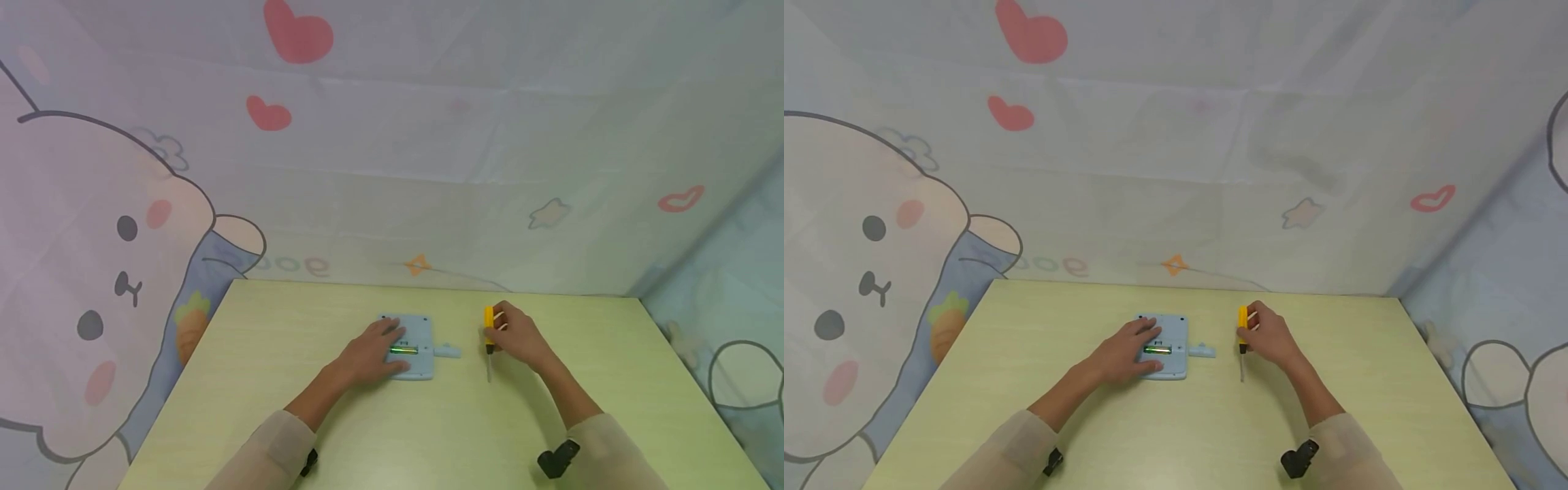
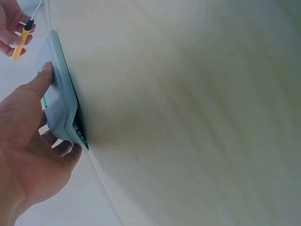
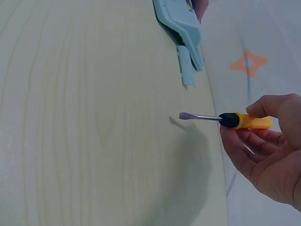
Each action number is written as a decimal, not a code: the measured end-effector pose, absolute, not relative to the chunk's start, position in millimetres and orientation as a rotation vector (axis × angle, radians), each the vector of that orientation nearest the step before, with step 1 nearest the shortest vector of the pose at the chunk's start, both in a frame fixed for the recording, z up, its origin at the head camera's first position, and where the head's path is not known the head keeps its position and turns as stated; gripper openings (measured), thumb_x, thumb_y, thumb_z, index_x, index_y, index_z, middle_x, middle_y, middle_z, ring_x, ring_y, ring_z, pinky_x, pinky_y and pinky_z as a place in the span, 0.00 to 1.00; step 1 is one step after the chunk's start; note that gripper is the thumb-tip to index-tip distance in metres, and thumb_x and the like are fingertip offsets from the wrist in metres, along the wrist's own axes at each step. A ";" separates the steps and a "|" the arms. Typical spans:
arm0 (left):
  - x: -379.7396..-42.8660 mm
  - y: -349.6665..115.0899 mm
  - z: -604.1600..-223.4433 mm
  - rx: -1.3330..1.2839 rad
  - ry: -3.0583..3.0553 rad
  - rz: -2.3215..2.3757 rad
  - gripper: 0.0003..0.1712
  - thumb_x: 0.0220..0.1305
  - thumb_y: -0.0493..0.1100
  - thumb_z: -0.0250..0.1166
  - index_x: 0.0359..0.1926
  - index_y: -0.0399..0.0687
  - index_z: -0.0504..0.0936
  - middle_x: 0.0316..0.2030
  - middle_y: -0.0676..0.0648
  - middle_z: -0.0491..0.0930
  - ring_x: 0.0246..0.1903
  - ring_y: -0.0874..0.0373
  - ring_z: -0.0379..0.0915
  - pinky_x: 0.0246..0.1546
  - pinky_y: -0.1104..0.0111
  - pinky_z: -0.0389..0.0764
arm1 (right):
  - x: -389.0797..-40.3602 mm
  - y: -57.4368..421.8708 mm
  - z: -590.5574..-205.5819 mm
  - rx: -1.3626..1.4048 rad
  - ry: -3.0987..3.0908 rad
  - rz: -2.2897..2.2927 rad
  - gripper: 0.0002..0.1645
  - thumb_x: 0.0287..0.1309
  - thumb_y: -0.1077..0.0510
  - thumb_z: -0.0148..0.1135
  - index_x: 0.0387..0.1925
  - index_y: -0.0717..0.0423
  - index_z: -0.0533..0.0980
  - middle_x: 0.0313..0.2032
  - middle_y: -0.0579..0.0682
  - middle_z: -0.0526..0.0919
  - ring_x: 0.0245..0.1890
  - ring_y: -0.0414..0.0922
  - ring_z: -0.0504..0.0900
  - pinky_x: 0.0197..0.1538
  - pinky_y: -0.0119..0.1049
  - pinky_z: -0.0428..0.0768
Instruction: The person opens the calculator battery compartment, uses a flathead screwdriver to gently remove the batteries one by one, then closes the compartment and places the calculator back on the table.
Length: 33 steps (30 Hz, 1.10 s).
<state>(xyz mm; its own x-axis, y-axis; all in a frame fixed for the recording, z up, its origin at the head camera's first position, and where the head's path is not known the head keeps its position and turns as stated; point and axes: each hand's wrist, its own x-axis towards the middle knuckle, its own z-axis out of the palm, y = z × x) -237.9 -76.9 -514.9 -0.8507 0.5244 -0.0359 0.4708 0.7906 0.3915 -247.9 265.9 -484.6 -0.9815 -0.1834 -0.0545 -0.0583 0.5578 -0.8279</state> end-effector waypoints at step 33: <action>-237.5 -77.5 -514.5 0.807 2.831 0.580 0.45 0.73 0.63 0.66 0.81 0.48 0.66 0.82 0.45 0.57 0.82 0.46 0.48 0.72 0.46 0.67 | -248.0 253.5 -473.7 -0.322 2.697 -1.599 0.22 0.72 0.64 0.65 0.63 0.63 0.72 0.48 0.62 0.84 0.45 0.56 0.87 0.49 0.52 0.88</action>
